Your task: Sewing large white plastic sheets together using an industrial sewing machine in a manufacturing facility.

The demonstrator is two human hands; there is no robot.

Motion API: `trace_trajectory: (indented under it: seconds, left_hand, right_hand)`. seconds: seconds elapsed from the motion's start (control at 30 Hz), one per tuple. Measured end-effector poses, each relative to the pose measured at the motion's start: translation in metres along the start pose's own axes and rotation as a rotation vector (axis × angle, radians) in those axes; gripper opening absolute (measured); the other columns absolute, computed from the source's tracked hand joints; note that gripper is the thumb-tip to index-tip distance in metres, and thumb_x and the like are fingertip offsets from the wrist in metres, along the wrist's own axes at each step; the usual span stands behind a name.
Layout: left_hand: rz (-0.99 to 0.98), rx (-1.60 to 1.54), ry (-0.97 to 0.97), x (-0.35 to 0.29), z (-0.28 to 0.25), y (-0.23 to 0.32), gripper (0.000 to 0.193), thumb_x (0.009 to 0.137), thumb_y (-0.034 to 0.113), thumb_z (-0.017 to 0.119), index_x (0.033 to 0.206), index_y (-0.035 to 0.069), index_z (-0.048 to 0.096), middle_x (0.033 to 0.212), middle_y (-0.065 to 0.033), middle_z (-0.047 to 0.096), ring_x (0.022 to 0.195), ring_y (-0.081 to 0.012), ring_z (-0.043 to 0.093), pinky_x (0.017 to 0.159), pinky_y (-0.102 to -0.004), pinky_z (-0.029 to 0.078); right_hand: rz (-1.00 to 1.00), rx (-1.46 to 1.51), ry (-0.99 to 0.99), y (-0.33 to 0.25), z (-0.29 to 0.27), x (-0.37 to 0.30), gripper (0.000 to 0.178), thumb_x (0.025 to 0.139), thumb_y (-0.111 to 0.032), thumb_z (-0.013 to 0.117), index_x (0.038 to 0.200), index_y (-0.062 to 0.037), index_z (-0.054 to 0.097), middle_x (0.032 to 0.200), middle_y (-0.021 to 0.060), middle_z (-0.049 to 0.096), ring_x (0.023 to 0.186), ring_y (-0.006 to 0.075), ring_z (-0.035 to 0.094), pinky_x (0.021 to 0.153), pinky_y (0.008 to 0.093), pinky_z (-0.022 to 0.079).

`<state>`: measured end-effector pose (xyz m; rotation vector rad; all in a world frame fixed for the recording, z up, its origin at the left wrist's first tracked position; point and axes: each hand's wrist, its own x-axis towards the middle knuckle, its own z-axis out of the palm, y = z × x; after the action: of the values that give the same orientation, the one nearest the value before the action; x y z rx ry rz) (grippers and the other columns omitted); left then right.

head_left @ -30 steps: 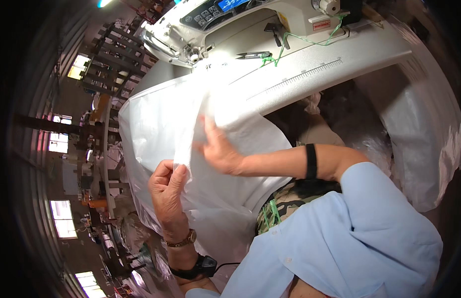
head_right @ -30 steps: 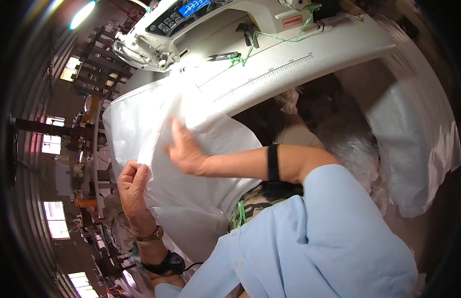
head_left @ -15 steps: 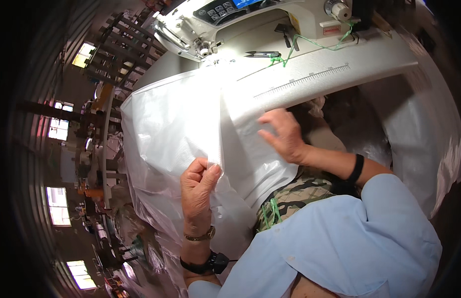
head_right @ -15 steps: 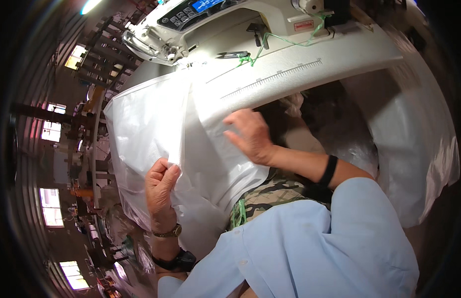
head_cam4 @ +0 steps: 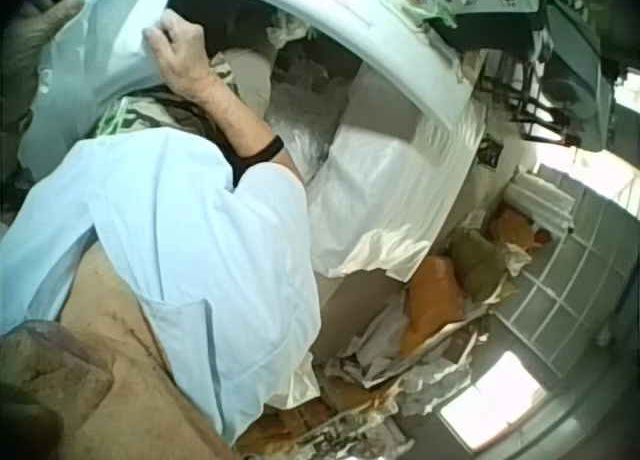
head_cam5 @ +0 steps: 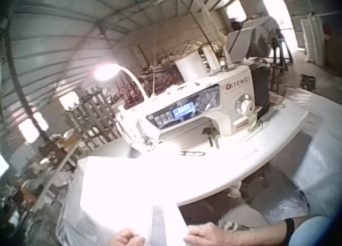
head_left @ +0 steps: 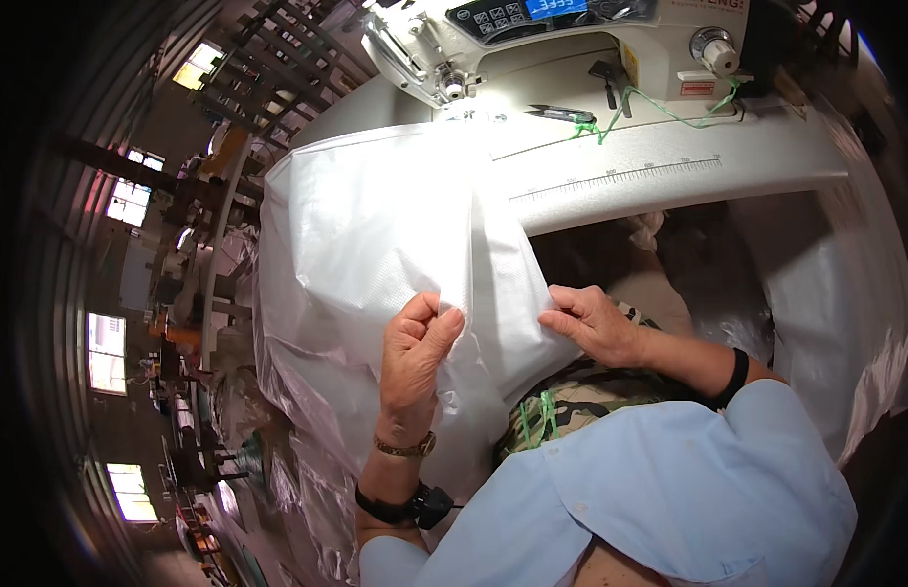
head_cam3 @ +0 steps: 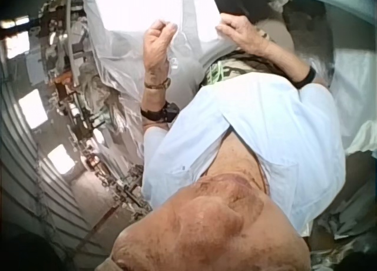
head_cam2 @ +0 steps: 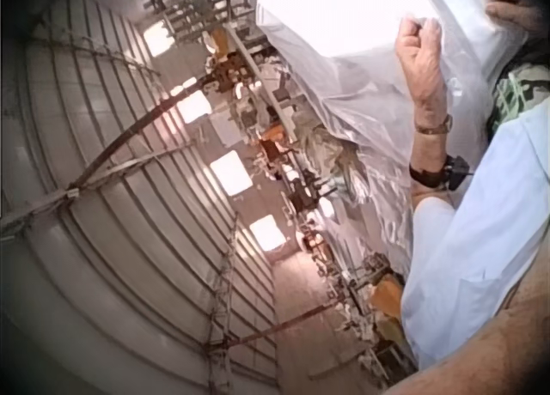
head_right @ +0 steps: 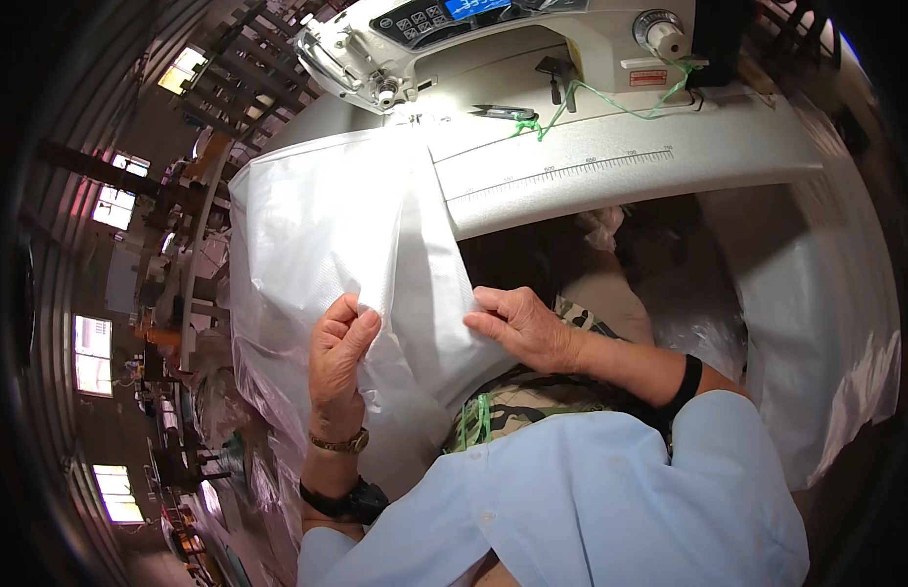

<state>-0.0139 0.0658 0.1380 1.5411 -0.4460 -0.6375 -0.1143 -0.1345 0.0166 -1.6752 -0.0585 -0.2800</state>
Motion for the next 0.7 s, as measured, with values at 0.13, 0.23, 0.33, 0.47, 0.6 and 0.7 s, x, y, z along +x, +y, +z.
trace_trajectory:
  seconds: [0.13,0.23,0.33,0.47,0.6,0.7]
  left_hand:
    - [0.000,0.002,-0.017,0.001,0.000,0.001,0.011,0.096,0.013,0.064,0.089,0.007,0.059,0.072,0.0098,0.050,0.062,0.0023,0.037,0.056,-0.0150,0.028]
    - [-0.027,-0.014,0.000,-0.003,0.001,-0.004,0.010,0.097,0.013,0.063,0.090,0.007,0.059,0.073,0.0096,0.052,0.063,0.0022,0.039,0.057,-0.0147,0.030]
    - [-0.029,-0.017,-0.023,-0.002,0.000,-0.007,0.009,0.098,0.012,0.062,0.092,0.005,0.060,0.075,0.0074,0.056,0.065,0.0018,0.044,0.058,-0.0152,0.035]
    - [0.015,0.055,-0.088,-0.001,-0.002,-0.007,0.010,0.098,0.011,0.060,0.095,0.001,0.061,0.078,0.0041,0.060,0.068,0.0005,0.049,0.060,-0.0167,0.039]
    - [0.051,0.183,-0.124,-0.001,-0.008,-0.008,0.011,0.099,0.008,0.056,0.095,-0.001,0.061,0.077,0.0043,0.058,0.068,-0.0003,0.047,0.060,-0.0177,0.039]
    - [0.050,0.269,-0.136,0.000,-0.012,-0.008,0.012,0.099,0.008,0.055,0.094,-0.001,0.061,0.074,0.0055,0.054,0.066,-0.0013,0.043,0.058,-0.0189,0.036]
  right_hand:
    - [0.074,0.304,-0.033,-0.030,0.014,0.002,0.027,0.098,-0.017,0.058,0.079,0.0000,0.050,0.066,-0.0014,0.044,0.066,0.0056,0.036,0.057,0.0277,0.037]
    - [0.072,0.265,-0.107,-0.045,0.019,0.002,0.025,0.098,-0.016,0.057,0.080,-0.0015,0.051,0.067,-0.0024,0.045,0.066,0.0052,0.038,0.057,0.0269,0.037]
    - [0.007,0.305,-0.216,-0.067,0.025,0.010,0.024,0.097,-0.016,0.059,0.081,-0.0015,0.049,0.065,-0.0004,0.043,0.064,0.0071,0.039,0.057,0.0280,0.038]
    - [-0.122,0.216,-0.268,-0.071,0.032,0.016,0.025,0.097,-0.018,0.059,0.081,-0.0025,0.048,0.065,0.0054,0.051,0.060,0.0122,0.045,0.056,0.0309,0.042]
    - [-0.167,0.109,-0.347,-0.076,0.034,0.017,0.022,0.096,-0.018,0.059,0.084,-0.0035,0.047,0.066,0.0135,0.056,0.059,0.0282,0.057,0.056,0.0374,0.045]
    - [-0.283,-0.056,-0.380,-0.080,0.037,0.017,0.021,0.094,-0.017,0.060,0.085,-0.0031,0.047,0.066,0.0156,0.056,0.061,0.0347,0.059,0.057,0.0409,0.046]
